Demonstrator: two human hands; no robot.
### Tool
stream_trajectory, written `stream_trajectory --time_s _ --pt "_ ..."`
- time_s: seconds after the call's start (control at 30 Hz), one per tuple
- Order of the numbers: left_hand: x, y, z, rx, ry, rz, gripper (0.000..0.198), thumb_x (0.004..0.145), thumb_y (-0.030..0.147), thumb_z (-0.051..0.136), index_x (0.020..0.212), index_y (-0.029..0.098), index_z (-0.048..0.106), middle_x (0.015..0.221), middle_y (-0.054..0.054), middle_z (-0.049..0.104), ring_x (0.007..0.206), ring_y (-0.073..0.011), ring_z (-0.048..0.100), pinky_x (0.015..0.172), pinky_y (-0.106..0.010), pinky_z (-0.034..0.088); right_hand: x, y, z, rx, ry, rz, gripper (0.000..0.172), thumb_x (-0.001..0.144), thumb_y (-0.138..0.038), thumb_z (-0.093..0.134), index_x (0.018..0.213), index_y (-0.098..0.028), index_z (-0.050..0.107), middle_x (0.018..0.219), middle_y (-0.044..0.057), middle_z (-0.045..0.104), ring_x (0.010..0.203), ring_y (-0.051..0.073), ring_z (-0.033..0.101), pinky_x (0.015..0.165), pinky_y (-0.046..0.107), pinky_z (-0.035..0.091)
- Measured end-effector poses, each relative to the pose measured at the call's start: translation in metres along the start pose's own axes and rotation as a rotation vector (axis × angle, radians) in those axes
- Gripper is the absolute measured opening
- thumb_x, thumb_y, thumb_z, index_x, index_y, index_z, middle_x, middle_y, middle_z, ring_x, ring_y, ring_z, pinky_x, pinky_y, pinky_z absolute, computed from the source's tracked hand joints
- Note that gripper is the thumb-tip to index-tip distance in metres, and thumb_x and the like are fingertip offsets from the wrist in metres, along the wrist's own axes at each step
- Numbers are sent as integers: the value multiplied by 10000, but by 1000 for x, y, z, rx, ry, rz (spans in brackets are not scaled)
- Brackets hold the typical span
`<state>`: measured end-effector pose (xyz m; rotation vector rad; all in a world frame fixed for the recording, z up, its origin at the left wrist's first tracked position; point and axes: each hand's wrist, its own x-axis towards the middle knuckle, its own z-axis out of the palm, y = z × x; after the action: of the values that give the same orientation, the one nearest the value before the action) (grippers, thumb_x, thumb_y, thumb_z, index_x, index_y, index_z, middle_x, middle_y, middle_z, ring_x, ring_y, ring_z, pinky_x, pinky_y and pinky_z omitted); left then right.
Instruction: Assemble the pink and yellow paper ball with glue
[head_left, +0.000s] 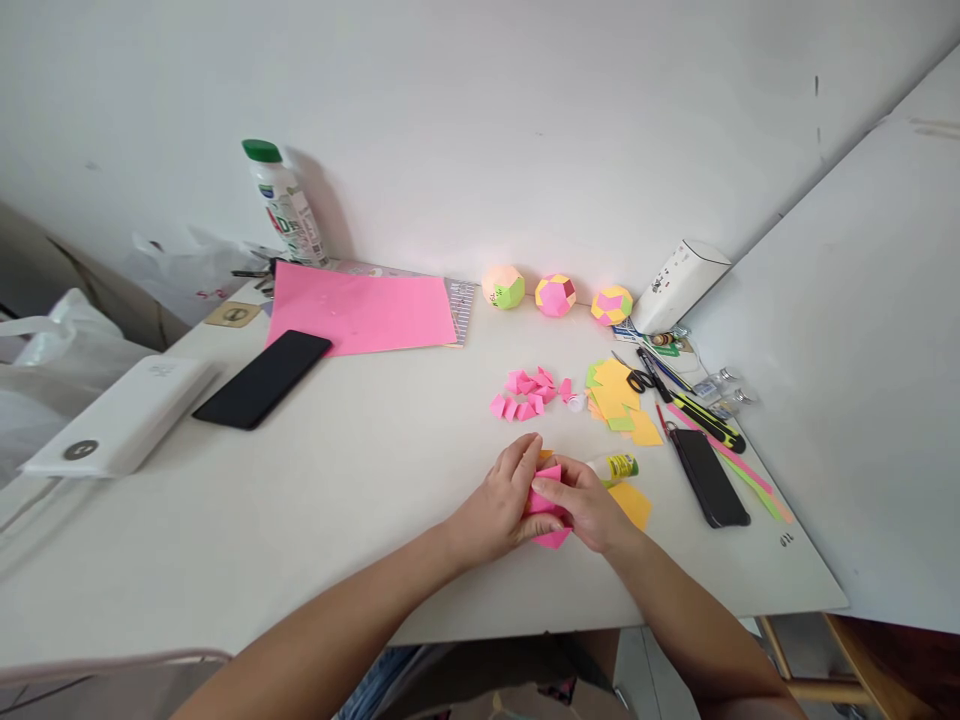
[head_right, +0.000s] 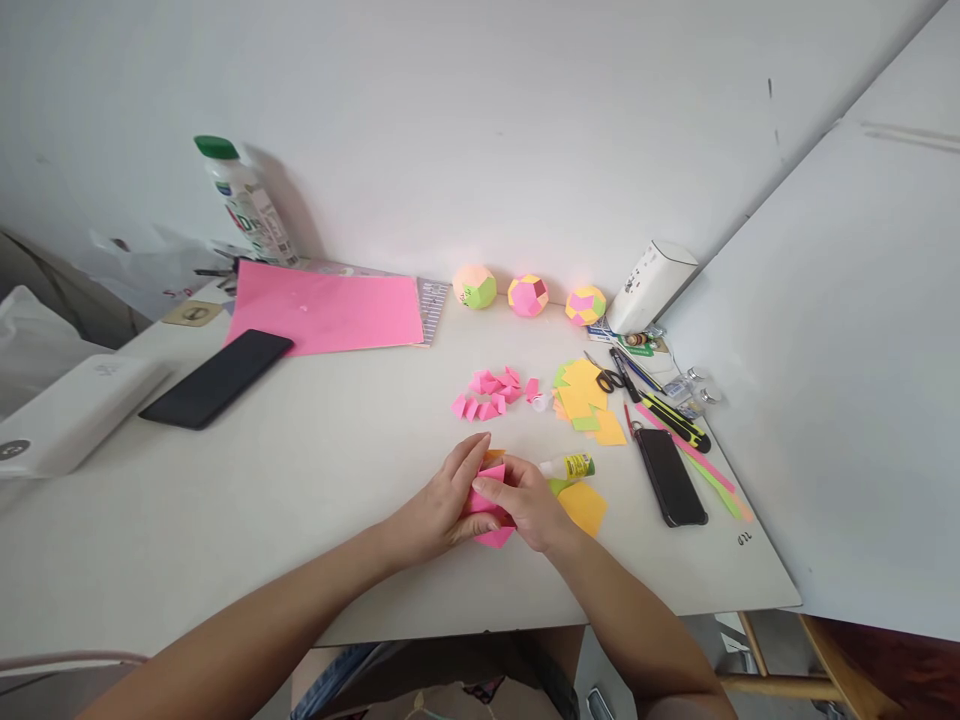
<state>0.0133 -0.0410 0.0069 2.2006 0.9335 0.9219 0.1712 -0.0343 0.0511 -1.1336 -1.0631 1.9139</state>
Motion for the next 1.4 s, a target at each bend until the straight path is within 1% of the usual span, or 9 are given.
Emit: stream_trajectory --time_s 0.17,0.3,0.5,0.67,0.83,1.0,1.13,1.27,1.4 --pt "0 1 -2 -139 -25 -71 866 838 566 453 1472 206 -14 1452 -262 180 1372 -374 235 1042 -579 356 0 -2 1 28 -2 0 197 727 -329 722 776 -165 626 673 -27 565 565 80 509 467 192 399" --pt "1 4 -5 -232 -11 -113 880 818 588 477 1478 199 44 1463 -248 175 1372 -370 240 1049 -567 352 0 -4 -2 72 13 38 247 719 -354 730 857 -171 639 703 -14 581 582 91 522 489 205 427" --pt "2 4 -6 -254 3 -130 878 809 596 493 1475 187 92 1465 -250 196 1372 -378 236 1057 -576 328 1 -2 -5 150 -15 16 232 756 -362 705 705 -163 597 691 -16 563 580 84 515 499 203 416" --pt "1 2 -4 -236 -5 -118 874 814 598 487 1468 155 112 1458 -269 205 1367 -376 243 1063 -576 317 2 -1 -7 151 -5 4 278 779 -438 669 813 -164 637 681 -12 550 590 91 495 533 217 403" --pt "2 4 -7 -249 -7 -141 849 826 583 486 1469 183 105 1470 -247 201 1378 -366 226 1070 -579 306 1 -3 -9 121 -14 -37 359 787 -519 625 842 -166 654 676 7 574 617 122 508 572 243 412" --pt "4 10 -13 -313 -13 -255 766 865 552 451 1459 166 160 1455 -221 259 1369 -330 266 1086 -532 311 -2 -11 -11 47 -50 -92 449 825 -572 540 995 -174 661 859 66 653 790 181 585 697 292 455" --pt "8 16 -19 -439 -1 -409 661 901 545 374 1443 194 229 1463 -172 308 1357 -285 314 1095 -482 314 -4 -17 -14 10 -120 -80 523 837 -615 480 1094 -188 640 954 91 667 864 205 607 712 306 461" --pt "10 19 -23 -607 -11 -579 640 909 579 300 1425 200 298 1471 -136 360 1344 -270 355 1087 -447 328 -5 -18 -17 31 -141 -51 556 828 -648 459 1117 -209 640 981 91 679 896 213 622 751 321 469" --pt "10 21 -27 -750 -38 -632 658 895 606 305 1413 203 344 1476 -109 375 1338 -276 369 1076 -432 344 -6 -16 -19 62 -114 -24 539 822 -637 482 1121 -218 644 1039 92 675 945 221 619 790 332 472"
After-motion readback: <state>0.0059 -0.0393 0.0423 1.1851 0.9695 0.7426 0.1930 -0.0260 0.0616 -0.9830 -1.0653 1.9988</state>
